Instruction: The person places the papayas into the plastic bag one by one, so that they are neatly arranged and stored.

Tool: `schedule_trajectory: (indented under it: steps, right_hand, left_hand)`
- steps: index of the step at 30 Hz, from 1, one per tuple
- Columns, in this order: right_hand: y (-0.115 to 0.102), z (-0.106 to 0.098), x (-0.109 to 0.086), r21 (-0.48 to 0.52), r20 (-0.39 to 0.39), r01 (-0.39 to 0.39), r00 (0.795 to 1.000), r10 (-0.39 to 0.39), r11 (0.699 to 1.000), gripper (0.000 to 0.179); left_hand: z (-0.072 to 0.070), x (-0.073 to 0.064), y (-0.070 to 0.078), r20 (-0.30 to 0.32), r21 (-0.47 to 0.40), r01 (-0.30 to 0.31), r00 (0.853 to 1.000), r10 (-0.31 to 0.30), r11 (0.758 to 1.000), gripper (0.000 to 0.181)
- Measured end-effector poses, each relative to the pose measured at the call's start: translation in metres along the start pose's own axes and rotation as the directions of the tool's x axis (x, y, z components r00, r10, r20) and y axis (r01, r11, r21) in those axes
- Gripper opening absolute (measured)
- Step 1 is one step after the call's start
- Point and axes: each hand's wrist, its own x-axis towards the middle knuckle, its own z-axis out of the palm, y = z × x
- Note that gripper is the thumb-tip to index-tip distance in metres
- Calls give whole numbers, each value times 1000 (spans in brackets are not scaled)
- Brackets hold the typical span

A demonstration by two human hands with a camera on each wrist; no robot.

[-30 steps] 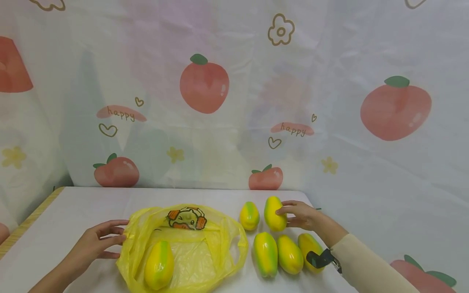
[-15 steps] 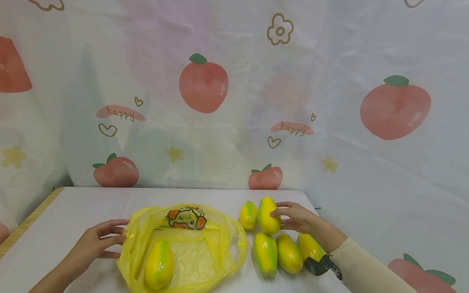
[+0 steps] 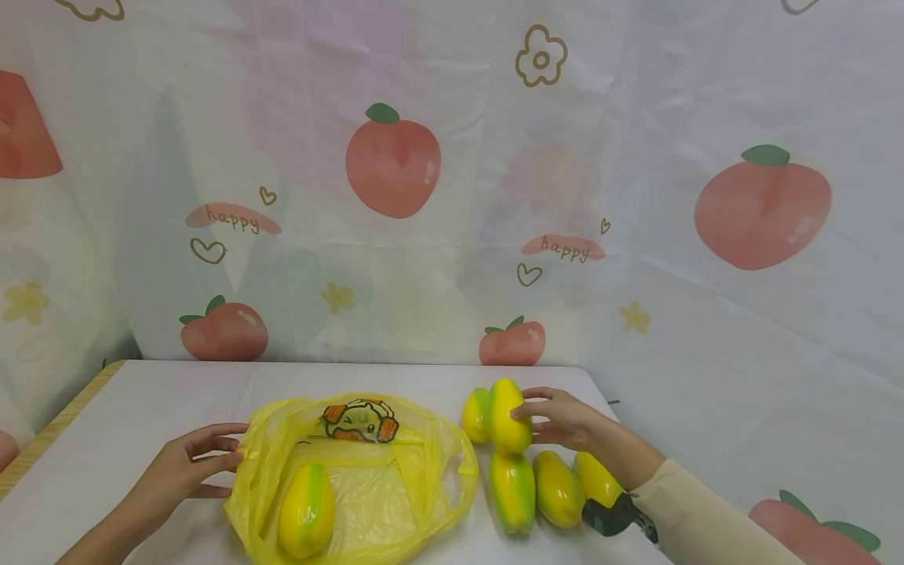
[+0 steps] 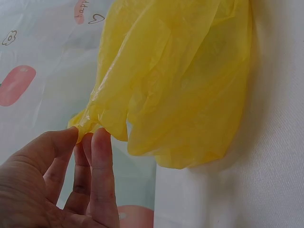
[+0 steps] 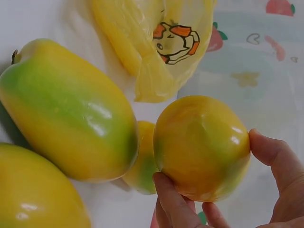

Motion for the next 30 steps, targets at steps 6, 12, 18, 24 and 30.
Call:
schedule_trajectory:
  steps: [6, 12, 18, 24, 30]
  right_hand:
    - [-2, 6, -4, -13, 24, 9, 1000, -9, 1000, 68]
    - [-9, 15, -6, -31, 25, 9, 1000, -8, 999, 69]
    - [-15, 23, -7, -18, 55, 11, 998, -10, 1000, 66]
    - [-20, 29, -4, 13, 74, 15, 997, -16, 1000, 65]
    - [-25, 40, 0, 17, 90, 24, 996, -25, 1000, 63]
  left_hand:
    - [0, 1, -2, 1, -1, -5, 1000, 5, 1000, 47]
    - [-1, 2, -4, -1, 1, 5, 1000, -5, 1000, 48]
    - [0, 2, -3, -16, 9, 21, 1000, -21, 1000, 54]
    - [1, 2, -1, -26, 7, 22, 999, -22, 1000, 55]
    - [1, 2, -1, -23, 6, 23, 999, -23, 1000, 56]
